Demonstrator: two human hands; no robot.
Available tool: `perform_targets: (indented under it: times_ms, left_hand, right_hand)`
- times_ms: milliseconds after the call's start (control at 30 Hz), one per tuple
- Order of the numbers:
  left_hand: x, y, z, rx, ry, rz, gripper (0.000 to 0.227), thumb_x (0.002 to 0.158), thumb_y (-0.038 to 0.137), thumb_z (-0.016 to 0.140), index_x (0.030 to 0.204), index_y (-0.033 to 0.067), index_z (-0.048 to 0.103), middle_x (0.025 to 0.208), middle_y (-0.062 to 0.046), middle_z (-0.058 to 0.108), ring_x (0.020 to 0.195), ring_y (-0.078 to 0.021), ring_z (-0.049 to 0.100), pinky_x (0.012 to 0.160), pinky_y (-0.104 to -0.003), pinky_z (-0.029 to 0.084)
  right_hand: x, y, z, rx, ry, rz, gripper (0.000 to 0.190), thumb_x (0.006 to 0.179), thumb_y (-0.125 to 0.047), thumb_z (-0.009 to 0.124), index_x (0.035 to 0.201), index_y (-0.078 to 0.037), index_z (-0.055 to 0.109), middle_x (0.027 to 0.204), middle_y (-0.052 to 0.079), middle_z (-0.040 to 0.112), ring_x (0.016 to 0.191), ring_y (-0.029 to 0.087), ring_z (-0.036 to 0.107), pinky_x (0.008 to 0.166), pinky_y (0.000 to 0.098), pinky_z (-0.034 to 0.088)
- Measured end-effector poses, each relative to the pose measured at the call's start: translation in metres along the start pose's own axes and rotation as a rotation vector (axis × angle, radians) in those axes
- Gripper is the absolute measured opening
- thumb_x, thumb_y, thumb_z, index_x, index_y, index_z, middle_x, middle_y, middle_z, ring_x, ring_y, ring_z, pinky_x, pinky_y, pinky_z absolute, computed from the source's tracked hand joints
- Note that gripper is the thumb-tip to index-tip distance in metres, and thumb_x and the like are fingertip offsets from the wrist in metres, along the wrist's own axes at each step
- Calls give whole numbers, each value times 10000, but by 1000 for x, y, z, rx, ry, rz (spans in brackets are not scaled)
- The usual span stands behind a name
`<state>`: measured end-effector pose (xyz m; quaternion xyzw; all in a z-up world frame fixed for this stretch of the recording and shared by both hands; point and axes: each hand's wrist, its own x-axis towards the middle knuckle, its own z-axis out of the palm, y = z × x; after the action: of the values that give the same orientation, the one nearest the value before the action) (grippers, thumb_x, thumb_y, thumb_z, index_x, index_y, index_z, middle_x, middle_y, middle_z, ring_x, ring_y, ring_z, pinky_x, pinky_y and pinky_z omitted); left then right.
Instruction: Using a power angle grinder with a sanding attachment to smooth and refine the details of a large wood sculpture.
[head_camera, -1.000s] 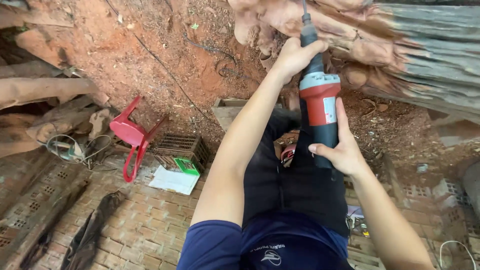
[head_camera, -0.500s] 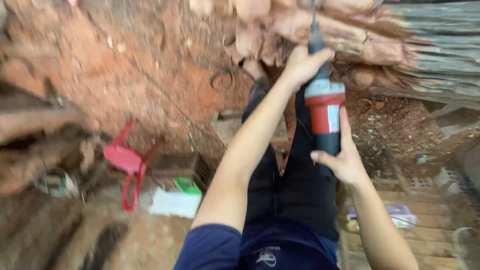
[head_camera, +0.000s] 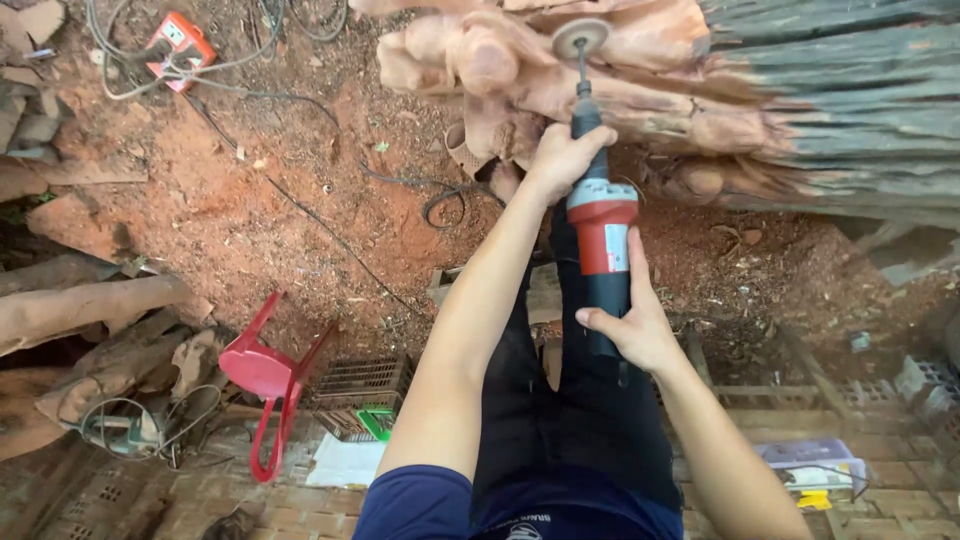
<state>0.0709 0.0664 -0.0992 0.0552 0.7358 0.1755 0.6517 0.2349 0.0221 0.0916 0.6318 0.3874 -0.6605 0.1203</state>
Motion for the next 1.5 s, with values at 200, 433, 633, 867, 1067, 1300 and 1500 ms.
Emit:
perform_targets:
  times_ms: [200, 433, 633, 867, 1067, 1300, 1500]
  left_hand:
    - [-9, 15, -10, -18, 28, 7, 322, 672, 382, 750, 755, 73, 716, 708, -100, 655, 748, -256, 712, 634, -434, 550]
    - [-22, 7, -5, -87, -4, 1, 290, 701, 328, 763, 744, 51, 691, 671, -111, 618, 680, -251, 667, 600, -411, 537]
    - [-34, 30, -19, -7, 54, -50, 356, 702, 368, 769, 792, 28, 715, 776, -142, 657, 831, -268, 701, 705, -409, 554]
    - [-25, 18, -19, 49, 99, -64, 375, 681, 384, 786, 806, 35, 728, 765, -139, 664, 833, -266, 704, 704, -416, 556]
    - [-26, 14, -18, 50, 83, -69, 346, 691, 362, 781, 786, 34, 722, 721, -140, 650, 766, -271, 697, 652, -416, 553]
    - [-28, 19, -25, 10, 123, -29, 274, 698, 300, 789, 793, 49, 732, 733, -137, 656, 772, -249, 696, 658, -411, 557]
    - [-23, 17, -31, 55, 102, -69, 296, 665, 312, 791, 754, 36, 727, 686, -130, 652, 730, -255, 702, 644, -426, 560]
  right_hand:
    - [9, 8, -7, 50, -43, 0, 1260, 656, -213, 883, 1658, -279, 122, 1360, 368, 492, 991, 406, 665, 656, 474, 570]
    - [-11, -14, -11, -12, -95, 108, 1290, 656, -315, 867, 1664, -301, 63, 1393, 356, 490, 1106, 439, 644, 775, 517, 517]
    - [5, -12, -13, 31, -187, 91, 1278, 680, -323, 859, 1661, -345, 41, 1407, 351, 484, 1159, 445, 611, 823, 493, 495]
    - [-5, -25, -9, 114, -207, 82, 1255, 685, -298, 846, 1662, -321, 60, 1400, 358, 471, 1150, 449, 607, 831, 506, 494]
    - [-10, -24, -5, 109, -209, 125, 1271, 692, -314, 855, 1664, -349, 36, 1358, 349, 510, 1148, 442, 621, 811, 501, 490]
    - [-4, -18, 2, 155, -184, 83, 1253, 675, -291, 863, 1663, -347, 93, 1230, 349, 588, 1066, 422, 655, 780, 501, 496]
    - [-7, -20, 8, 168, -180, 105, 1262, 674, -305, 860, 1667, -339, 80, 1173, 333, 619, 1015, 405, 676, 761, 488, 506]
